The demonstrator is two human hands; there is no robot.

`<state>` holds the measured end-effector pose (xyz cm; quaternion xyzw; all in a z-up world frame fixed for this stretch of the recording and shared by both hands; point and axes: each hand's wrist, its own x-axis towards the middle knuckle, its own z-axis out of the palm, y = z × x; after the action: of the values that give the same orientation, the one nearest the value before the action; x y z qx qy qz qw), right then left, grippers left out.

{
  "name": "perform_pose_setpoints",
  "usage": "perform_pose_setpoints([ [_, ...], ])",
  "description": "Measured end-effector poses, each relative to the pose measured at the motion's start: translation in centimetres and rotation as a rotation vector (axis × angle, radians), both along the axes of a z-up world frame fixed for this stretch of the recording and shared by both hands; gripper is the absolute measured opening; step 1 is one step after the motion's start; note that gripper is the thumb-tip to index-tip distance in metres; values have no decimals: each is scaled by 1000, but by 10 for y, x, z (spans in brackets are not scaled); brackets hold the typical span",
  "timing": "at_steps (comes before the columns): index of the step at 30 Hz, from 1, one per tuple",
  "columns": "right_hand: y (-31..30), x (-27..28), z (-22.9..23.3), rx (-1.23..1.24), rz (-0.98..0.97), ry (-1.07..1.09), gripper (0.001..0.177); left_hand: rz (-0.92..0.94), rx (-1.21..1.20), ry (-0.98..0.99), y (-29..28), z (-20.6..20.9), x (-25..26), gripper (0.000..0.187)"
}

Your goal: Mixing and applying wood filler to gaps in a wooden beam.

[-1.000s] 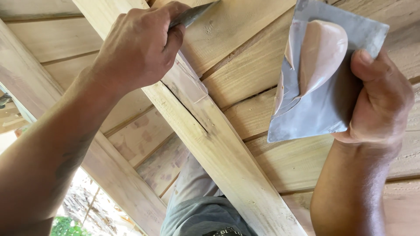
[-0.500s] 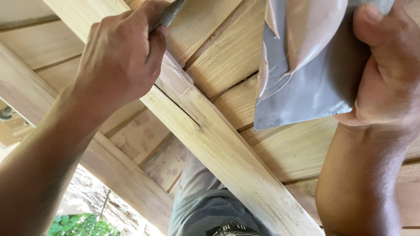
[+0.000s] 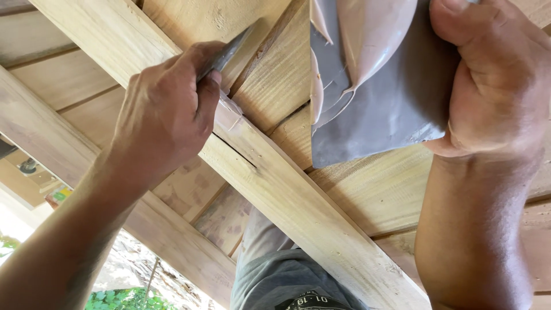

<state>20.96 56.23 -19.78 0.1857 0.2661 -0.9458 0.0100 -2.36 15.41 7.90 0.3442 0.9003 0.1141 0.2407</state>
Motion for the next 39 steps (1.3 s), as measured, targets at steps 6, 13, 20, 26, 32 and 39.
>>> perform_pose_setpoints([
  [6,-65,43,-96,5,-21,-13,26,77,-90,-102,10,3,3,23],
  [13,-47,10,-15,17,-43,-31,22,47,-30,-100,11,7,9,23],
  [20,-59,-23,92,28,-58,-46,18,73,-58,-137,15,8,11,24],
  [26,-95,-47,117,33,-66,-66,14,49,-32,-129,14,8,14,25],
  [32,-125,-74,146,45,-83,-79,12,89,-96,-159,21,10,16,27],
  [39,-134,-87,165,3,-86,-103,12,76,-68,-144,21,9,17,26],
])
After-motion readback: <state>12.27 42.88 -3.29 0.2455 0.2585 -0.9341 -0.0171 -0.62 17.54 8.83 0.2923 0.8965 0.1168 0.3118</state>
